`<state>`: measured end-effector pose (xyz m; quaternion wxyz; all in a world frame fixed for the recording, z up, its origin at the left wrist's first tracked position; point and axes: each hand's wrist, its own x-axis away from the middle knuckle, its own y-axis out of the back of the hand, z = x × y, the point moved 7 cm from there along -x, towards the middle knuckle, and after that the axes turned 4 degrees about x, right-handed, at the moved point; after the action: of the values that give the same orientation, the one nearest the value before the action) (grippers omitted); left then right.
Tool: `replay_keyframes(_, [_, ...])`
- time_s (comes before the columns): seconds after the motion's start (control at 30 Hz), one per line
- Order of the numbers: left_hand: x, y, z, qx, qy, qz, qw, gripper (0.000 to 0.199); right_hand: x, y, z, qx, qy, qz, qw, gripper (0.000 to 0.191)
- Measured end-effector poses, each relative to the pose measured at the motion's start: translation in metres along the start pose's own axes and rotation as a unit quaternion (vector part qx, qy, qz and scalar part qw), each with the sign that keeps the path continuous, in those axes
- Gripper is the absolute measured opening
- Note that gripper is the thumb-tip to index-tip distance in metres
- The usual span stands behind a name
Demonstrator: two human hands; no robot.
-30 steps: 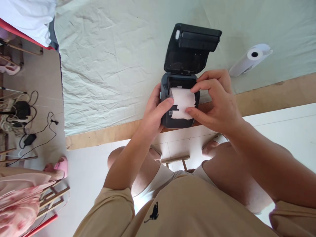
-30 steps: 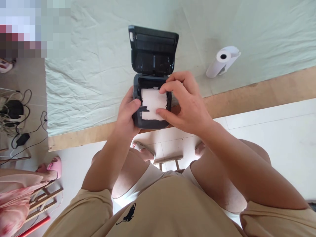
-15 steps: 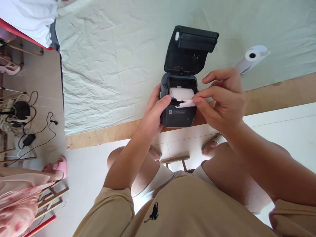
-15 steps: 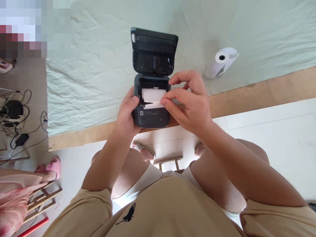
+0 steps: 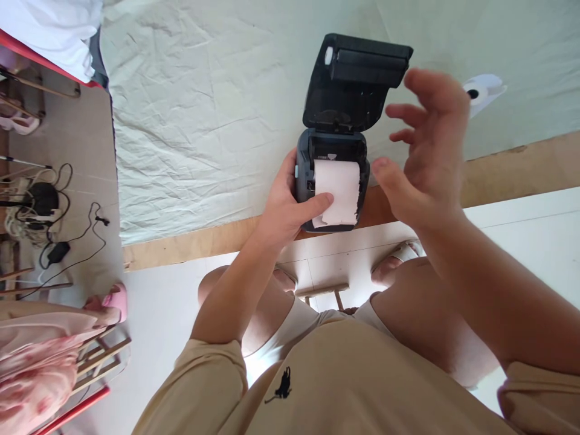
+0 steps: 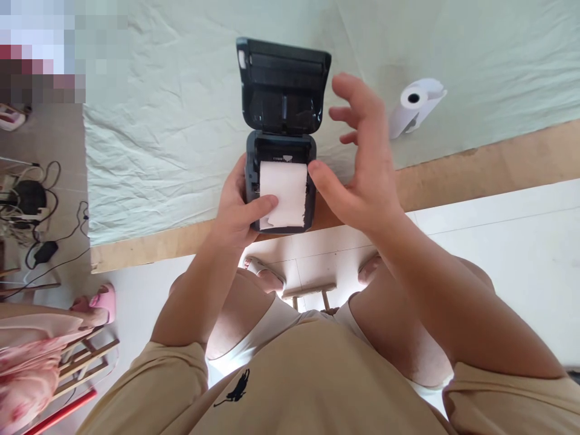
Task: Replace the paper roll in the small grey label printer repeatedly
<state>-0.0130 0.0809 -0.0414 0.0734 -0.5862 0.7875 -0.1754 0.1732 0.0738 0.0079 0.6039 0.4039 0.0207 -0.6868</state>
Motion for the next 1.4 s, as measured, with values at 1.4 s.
replay_keyframes(1.4, [0.009, -0.006, 0.003, 0.047, 0.024, -0.015, 0.998, 0.046, 0.009, -0.029, -0.008, -0.04, -0.079, 0.18, 0.98, 0.066])
